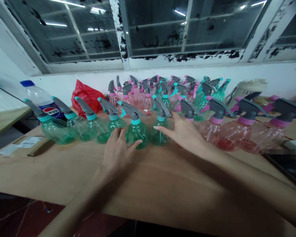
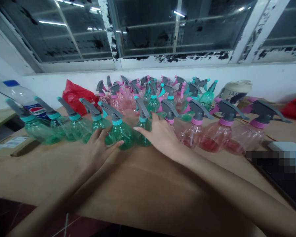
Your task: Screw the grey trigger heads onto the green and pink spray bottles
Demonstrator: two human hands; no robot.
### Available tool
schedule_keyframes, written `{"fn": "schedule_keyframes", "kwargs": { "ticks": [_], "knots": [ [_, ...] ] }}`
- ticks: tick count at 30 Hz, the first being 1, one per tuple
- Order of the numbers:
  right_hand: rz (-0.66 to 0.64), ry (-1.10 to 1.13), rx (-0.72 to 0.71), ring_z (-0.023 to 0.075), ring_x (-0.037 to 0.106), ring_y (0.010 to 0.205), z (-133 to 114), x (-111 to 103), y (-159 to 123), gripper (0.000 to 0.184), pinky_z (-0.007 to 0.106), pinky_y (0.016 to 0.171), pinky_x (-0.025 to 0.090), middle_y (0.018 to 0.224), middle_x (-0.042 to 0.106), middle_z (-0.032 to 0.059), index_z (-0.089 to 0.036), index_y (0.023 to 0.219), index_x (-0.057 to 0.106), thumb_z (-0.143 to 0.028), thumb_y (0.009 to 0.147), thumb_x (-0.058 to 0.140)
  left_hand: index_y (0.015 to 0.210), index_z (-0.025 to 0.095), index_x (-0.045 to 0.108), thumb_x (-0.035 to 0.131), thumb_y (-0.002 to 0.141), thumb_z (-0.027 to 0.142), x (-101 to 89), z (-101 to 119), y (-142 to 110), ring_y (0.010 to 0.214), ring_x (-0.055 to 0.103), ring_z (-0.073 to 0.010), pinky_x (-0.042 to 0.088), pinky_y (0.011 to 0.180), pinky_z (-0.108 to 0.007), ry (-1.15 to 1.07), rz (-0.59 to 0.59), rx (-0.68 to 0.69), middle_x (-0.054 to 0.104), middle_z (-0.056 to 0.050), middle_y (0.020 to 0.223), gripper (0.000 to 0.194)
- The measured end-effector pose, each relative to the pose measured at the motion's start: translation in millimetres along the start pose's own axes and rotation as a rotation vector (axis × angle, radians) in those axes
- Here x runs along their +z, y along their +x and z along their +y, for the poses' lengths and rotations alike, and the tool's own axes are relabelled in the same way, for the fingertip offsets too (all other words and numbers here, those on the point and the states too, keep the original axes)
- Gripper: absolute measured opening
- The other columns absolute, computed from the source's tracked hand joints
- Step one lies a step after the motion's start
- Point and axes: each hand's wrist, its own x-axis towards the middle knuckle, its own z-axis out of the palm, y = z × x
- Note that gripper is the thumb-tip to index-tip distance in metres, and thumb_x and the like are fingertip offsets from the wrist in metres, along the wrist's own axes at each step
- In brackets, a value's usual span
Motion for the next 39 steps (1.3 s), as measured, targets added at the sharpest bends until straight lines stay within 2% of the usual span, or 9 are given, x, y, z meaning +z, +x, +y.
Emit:
{"fn": "schedule_keyframes", "kwargs": {
  "ticks": [4, 9, 18, 22, 25, 27, 30, 34, 39],
  "knots": [
    [-0.004, 0.003, -0.016, 0.0317, 0.066, 0.075, 0, 8, 8, 0.07, 0.039, 0.057, 0.048, 0.083, 0.068, 0.0159, -0.006, 0.122, 0.052, -0.062, 0.08, 0.054, 0.132, 0.019, 0.048, 0.063, 0.084, 0.052, -1.1, 0, 5, 0.105, 0.058, -0.0317, 0.049, 0.087, -0.043, 0.018, -0.037, -0.022, 0.058, -0.011, 0.11, 0.06],
    [-0.02, 0.014, -0.057, 0.0292, 0.064, 0.072, 4, 13, 15, 0.049, 0.039, 0.058, 0.047, 0.081, 0.068, 0.0143, -0.011, 0.109, 0.061, -0.052, 0.083, 0.056, 0.136, 0.023, 0.046, 0.063, 0.085, 0.051, -7.8, 1, 12, 0.1, 0.061, -0.0306, 0.052, 0.082, -0.041, 0.048, -0.113, -0.038, 0.057, -0.01, 0.107, 0.06],
    [-0.102, 0.047, -0.082, 0.0252, 0.062, 0.06, 3, 2, 11, 0.033, 0.038, 0.057, 0.047, 0.059, 0.062, 0.0042, -0.017, 0.095, 0.065, -0.047, 0.086, 0.055, 0.139, 0.021, 0.041, 0.055, 0.09, 0.049, -18.5, 4, 24, 0.076, 0.066, -0.0305, 0.052, 0.064, -0.039, 0.081, -0.246, -0.013, 0.059, -0.008, 0.096, 0.058],
    [-0.147, 0.055, -0.104, 0.0229, 0.059, 0.054, 5, -4, 3, 0.037, 0.036, 0.053, 0.044, 0.06, 0.062, 0.0025, -0.019, 0.104, 0.064, -0.049, 0.085, 0.055, 0.137, 0.02, 0.042, 0.058, 0.088, 0.048, -20.3, 2, 21, 0.076, 0.066, -0.0289, 0.052, 0.064, -0.037, 0.072, -0.246, -0.014, 0.061, -0.007, 0.093, 0.059],
    [-0.157, 0.047, -0.168, 0.0237, 0.061, 0.06, 8, -11, -7, 0.042, 0.036, 0.054, 0.044, 0.07, 0.066, 0.004, -0.021, 0.115, 0.06, -0.05, 0.084, 0.055, 0.136, 0.019, 0.042, 0.053, 0.09, 0.05, -25.9, 5, 9, 0.081, 0.065, -0.0284, 0.051, 0.07, -0.038, 0.056, -0.191, -0.015, 0.06, -0.008, 0.097, 0.056],
    [-0.18, 0.048, -0.207, 0.0246, 0.062, 0.066, 10, -18, -17, 0.045, 0.036, 0.057, 0.045, 0.077, 0.068, 0.0052, -0.021, 0.118, 0.058, -0.051, 0.084, 0.055, 0.134, 0.019, 0.044, 0.05, 0.092, 0.051, -31.2, 14, -5, 0.086, 0.065, -0.029, 0.052, 0.074, -0.039, 0.01, -0.165, 0.0, 0.061, -0.009, 0.1, 0.054],
    [-0.238, 0.069, -0.186, 0.0235, 0.062, 0.065, 13, -28, -37, 0.038, 0.036, 0.056, 0.045, 0.073, 0.067, 0.0043, -0.021, 0.102, 0.063, -0.053, 0.083, 0.057, 0.13, 0.022, 0.048, 0.05, 0.087, 0.061, -36.2, 38, -27, 0.095, 0.064, -0.0312, 0.053, 0.079, -0.044, -0.159, -0.182, 0.07, 0.06, -0.012, 0.116, 0.059],
    [-0.24, 0.157, -0.206, 0.0208, 0.062, 0.067, 21, -41, -60, 0.028, 0.035, 0.061, 0.046, 0.076, 0.068, 0.0019, -0.023, 0.087, 0.062, -0.05, 0.08, 0.062, 0.142, 0.024, 0.031, 0.056, 0.084, 0.061, -28.5, 76, -53, 0.125, 0.048, -0.0311, 0.044, 0.099, -0.047, -0.319, -0.278, 0.155, 0.048, -0.012, 0.138, 0.073],
    [-0.236, 0.3, -0.232, 0.025, 0.061, 0.093, 35, -53, -69, 0.051, 0.039, 0.079, 0.049, 0.102, 0.066, 0.0061, -0.023, 0.11, 0.06, -0.055, 0.072, 0.07, 0.143, 0.026, 0.027, 0.058, 0.085, 0.055, -5.5, 107, -70, 0.125, 0.048, -0.0338, 0.045, 0.097, -0.054, -0.538, -0.321, 0.077, 0.049, -0.014, 0.135, 0.072]
  ]
}}
